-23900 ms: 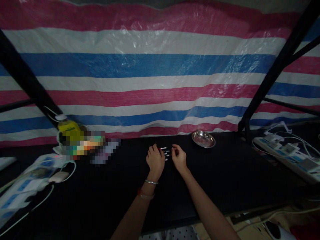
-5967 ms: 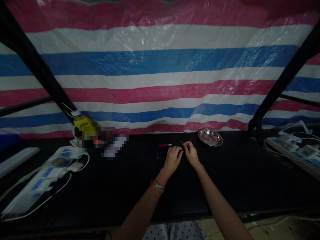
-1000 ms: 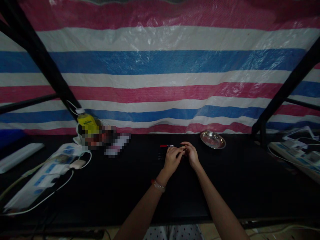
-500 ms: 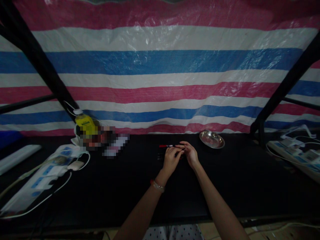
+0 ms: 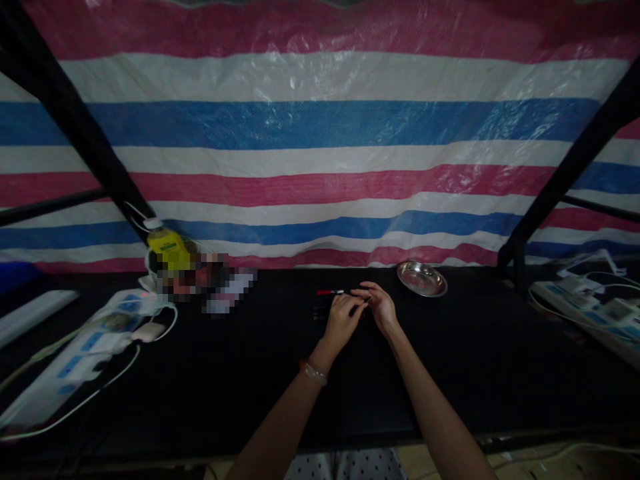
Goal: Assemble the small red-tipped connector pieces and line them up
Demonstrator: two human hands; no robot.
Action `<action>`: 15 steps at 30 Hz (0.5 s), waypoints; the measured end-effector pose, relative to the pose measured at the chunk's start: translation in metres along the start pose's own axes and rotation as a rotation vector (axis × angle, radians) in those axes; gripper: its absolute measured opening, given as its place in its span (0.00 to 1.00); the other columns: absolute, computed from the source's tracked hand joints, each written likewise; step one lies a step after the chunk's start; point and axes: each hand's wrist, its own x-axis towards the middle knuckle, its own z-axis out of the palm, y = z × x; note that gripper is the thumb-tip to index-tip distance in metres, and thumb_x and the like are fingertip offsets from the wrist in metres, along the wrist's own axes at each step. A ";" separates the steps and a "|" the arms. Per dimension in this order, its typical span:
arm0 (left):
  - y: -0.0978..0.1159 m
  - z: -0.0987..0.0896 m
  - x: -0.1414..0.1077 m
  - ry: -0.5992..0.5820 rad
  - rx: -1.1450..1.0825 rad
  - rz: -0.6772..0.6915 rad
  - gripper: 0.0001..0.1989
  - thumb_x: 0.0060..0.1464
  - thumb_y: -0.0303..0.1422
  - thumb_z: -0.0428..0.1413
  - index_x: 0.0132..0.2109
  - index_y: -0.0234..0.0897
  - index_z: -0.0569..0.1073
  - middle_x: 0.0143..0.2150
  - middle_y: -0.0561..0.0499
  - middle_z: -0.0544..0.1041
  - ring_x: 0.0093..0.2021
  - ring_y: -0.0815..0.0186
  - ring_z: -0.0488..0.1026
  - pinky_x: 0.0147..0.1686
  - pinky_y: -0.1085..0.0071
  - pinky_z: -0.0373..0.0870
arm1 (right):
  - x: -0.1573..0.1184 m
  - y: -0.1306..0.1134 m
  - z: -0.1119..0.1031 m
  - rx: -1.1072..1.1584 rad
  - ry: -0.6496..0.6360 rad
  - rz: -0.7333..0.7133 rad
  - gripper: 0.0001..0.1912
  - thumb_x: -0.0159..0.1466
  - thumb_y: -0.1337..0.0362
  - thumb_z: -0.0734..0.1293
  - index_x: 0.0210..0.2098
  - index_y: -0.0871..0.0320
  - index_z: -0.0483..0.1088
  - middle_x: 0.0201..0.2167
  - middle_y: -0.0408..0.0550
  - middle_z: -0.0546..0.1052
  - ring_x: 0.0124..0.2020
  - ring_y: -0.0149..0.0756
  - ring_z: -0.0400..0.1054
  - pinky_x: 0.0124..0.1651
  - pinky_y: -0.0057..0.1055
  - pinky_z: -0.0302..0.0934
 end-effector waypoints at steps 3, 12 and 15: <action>0.001 0.000 0.000 -0.009 -0.004 0.002 0.06 0.55 0.32 0.55 0.31 0.39 0.74 0.30 0.52 0.77 0.34 0.66 0.72 0.40 0.65 0.65 | 0.000 0.002 -0.001 0.013 -0.004 -0.003 0.16 0.50 0.57 0.62 0.36 0.58 0.68 0.32 0.52 0.79 0.31 0.41 0.71 0.29 0.30 0.58; 0.005 -0.002 0.001 -0.039 -0.014 -0.006 0.05 0.54 0.30 0.55 0.30 0.40 0.73 0.33 0.52 0.79 0.37 0.66 0.74 0.43 0.64 0.65 | 0.001 0.008 0.002 -0.023 -0.040 0.025 0.15 0.50 0.57 0.62 0.35 0.56 0.70 0.32 0.50 0.79 0.37 0.44 0.72 0.39 0.36 0.62; 0.003 0.000 0.001 -0.015 -0.011 -0.013 0.03 0.53 0.30 0.56 0.31 0.39 0.73 0.34 0.53 0.78 0.38 0.66 0.74 0.44 0.64 0.64 | 0.003 0.016 0.006 -0.032 -0.033 0.011 0.15 0.50 0.56 0.62 0.33 0.56 0.72 0.31 0.48 0.78 0.38 0.43 0.71 0.43 0.37 0.62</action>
